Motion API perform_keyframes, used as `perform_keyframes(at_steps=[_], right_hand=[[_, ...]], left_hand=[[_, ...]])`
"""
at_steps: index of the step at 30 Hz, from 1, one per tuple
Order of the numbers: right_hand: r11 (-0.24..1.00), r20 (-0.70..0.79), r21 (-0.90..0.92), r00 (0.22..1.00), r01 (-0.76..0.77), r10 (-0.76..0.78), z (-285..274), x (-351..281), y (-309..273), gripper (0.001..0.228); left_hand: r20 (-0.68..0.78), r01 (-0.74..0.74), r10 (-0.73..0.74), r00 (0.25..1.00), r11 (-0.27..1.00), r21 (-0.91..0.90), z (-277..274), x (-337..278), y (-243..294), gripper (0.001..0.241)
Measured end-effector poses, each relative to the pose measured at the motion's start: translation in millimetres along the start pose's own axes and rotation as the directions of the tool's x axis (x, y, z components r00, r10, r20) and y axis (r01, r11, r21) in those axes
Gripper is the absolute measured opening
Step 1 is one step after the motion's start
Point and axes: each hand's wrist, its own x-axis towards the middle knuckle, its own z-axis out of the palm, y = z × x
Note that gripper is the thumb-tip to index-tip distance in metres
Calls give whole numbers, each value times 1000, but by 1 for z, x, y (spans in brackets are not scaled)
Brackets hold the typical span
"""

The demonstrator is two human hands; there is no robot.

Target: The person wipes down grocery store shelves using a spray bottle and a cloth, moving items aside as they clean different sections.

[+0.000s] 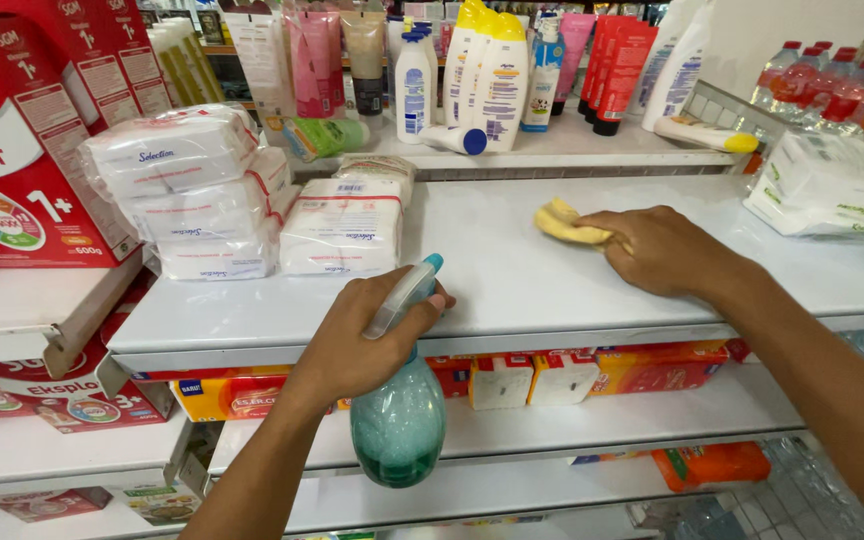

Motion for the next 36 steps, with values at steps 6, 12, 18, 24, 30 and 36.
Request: perform_keyframes(at_steps=[6, 12, 18, 24, 30, 36], right_hand=[[933, -53, 127, 942, 336, -332, 23, 15, -69, 49], [843, -23, 119, 850, 524, -526, 21, -9, -61, 46], [984, -84, -76, 982, 161, -168, 8, -39, 42, 45], [999, -211, 11, 976, -48, 49, 9, -17, 57, 39], [811, -171, 277, 857, 515, -485, 46, 19, -48, 40], [838, -57, 184, 857, 514, -513, 31, 9, 2, 38]], left_hand=[[1, -90, 90, 996, 996, -28, 2, 2, 2, 27], [26, 76, -76, 997, 997, 27, 4, 3, 5, 27], [30, -86, 86, 996, 996, -4, 5, 0, 1, 26], [55, -68, 67, 996, 997, 21, 18, 1, 8, 27], [-9, -101, 101, 995, 993, -54, 57, 10, 22, 27], [-113, 50, -50, 992, 999, 0, 94, 14, 40, 26]])
